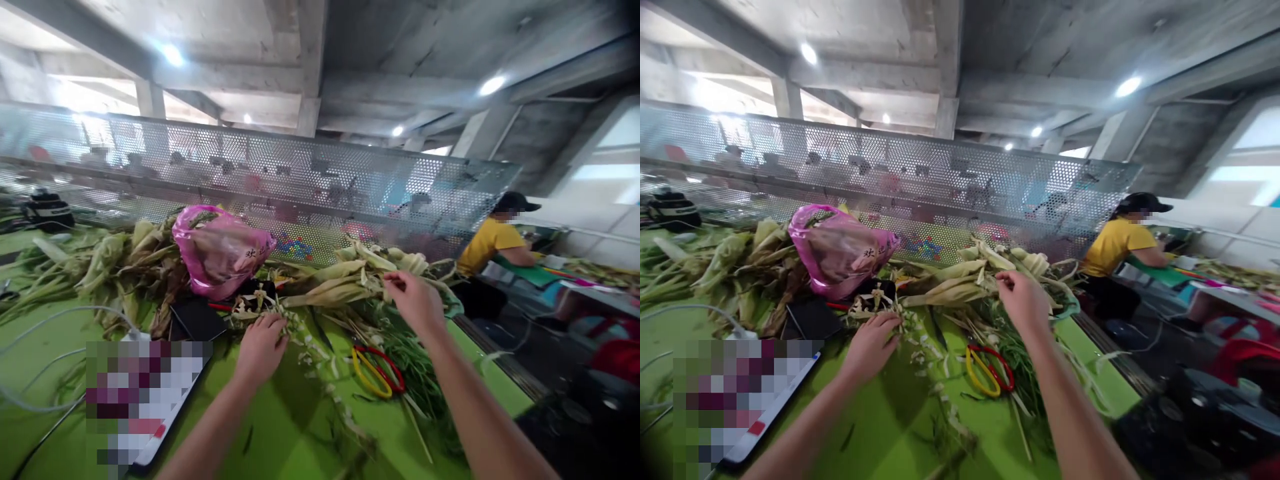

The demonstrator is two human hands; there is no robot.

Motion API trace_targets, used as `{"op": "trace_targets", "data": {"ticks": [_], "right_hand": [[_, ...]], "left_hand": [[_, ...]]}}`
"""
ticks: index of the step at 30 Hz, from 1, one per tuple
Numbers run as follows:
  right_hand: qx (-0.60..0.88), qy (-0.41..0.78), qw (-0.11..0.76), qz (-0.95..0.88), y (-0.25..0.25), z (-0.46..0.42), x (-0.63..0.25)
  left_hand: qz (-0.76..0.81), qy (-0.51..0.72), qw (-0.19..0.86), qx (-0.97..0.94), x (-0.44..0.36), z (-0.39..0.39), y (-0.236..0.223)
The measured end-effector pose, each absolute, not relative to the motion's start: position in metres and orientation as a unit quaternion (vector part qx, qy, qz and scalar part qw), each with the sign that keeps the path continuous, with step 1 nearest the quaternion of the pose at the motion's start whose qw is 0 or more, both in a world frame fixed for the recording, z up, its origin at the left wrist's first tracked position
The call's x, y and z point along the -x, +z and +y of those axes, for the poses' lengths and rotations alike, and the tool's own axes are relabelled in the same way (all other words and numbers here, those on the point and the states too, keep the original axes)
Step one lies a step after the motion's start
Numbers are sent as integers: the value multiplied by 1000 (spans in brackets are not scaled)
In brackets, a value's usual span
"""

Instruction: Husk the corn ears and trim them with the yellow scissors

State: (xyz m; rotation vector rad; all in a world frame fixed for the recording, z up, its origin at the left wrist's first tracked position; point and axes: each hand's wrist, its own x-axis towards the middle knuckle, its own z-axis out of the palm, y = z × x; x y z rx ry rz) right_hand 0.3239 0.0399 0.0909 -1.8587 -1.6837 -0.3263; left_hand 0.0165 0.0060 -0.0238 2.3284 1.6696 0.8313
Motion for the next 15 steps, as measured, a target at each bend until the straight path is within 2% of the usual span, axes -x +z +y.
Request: {"op": "trace_targets", "data": {"ticks": [4, 8, 15], "right_hand": [[712, -180, 261, -626, 114, 80, -349], [710, -206, 209, -640, 115, 109, -360], [627, -199, 139, -740, 112, 149, -328]], "left_hand": [[536, 321, 85, -776, -20, 1, -17], [516, 356, 92, -774, -25, -4, -15], [501, 365, 114, -777, -31, -10, -12]]}}
